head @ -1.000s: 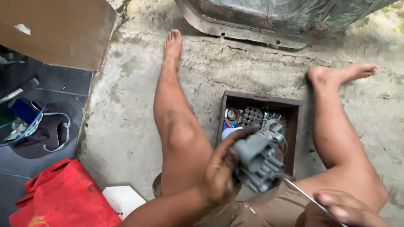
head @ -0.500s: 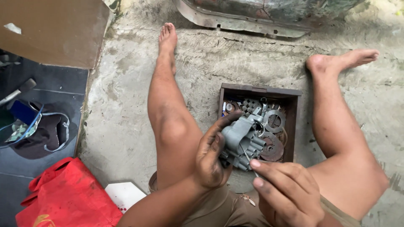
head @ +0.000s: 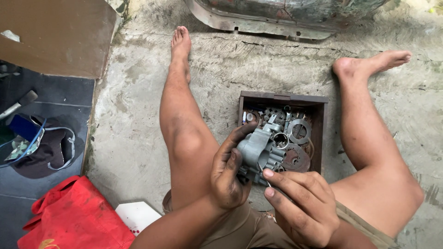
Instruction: Repairing and cleaning a motorcycle carburetor using a small metal tool while sitting on the floor.
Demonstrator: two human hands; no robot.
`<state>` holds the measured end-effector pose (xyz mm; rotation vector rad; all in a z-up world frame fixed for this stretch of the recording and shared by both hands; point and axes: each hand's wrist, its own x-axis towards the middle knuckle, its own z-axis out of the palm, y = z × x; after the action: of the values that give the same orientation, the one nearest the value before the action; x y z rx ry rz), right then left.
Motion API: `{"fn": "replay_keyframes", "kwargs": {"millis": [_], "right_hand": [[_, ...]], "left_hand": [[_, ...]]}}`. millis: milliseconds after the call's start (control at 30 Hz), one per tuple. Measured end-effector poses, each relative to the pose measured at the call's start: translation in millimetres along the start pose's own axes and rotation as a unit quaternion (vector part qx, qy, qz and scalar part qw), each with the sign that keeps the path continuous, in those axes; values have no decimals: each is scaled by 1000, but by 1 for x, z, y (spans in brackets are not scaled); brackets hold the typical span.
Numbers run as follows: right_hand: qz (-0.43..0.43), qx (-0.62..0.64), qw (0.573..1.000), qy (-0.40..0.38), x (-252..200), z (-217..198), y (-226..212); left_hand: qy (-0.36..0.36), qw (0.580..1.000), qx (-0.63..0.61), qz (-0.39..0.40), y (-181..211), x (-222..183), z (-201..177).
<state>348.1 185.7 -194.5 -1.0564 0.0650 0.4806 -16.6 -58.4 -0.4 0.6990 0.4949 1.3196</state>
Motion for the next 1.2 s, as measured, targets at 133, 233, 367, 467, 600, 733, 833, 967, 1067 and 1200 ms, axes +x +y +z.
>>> {"fn": "replay_keyframes", "kwargs": {"millis": [133,233,367,467,600,733,833,967,1067,1200], "right_hand": [[6,-12,1000,4,-7,2,-5],[32,7,999,-8,-18,4,-13],[34,9,999,-5,-23,7,-16],[41,15,999,6,-25,10,-17],[32,0,999,9,-19,8,-16],[42,12,999,24,-24,12,-18],[34,21,999,17,-25,11,-20],[47,32,998,18,-26,13,-19],[32,26,999,17,-20,11,-15],[75,29,997,20,-45,19,-34]], "left_hand": [[4,1000,21,9,2,2,2],[-4,1000,16,5,2,2,1],[-13,998,61,27,2,4,-1],[-30,988,136,67,5,7,-2],[-46,970,225,84,12,7,-1],[-40,944,307,113,17,6,3],[-23,912,381,149,18,5,4],[-10,881,428,201,15,5,2],[-19,872,431,229,15,7,1],[-37,858,441,262,13,8,-2]]}}
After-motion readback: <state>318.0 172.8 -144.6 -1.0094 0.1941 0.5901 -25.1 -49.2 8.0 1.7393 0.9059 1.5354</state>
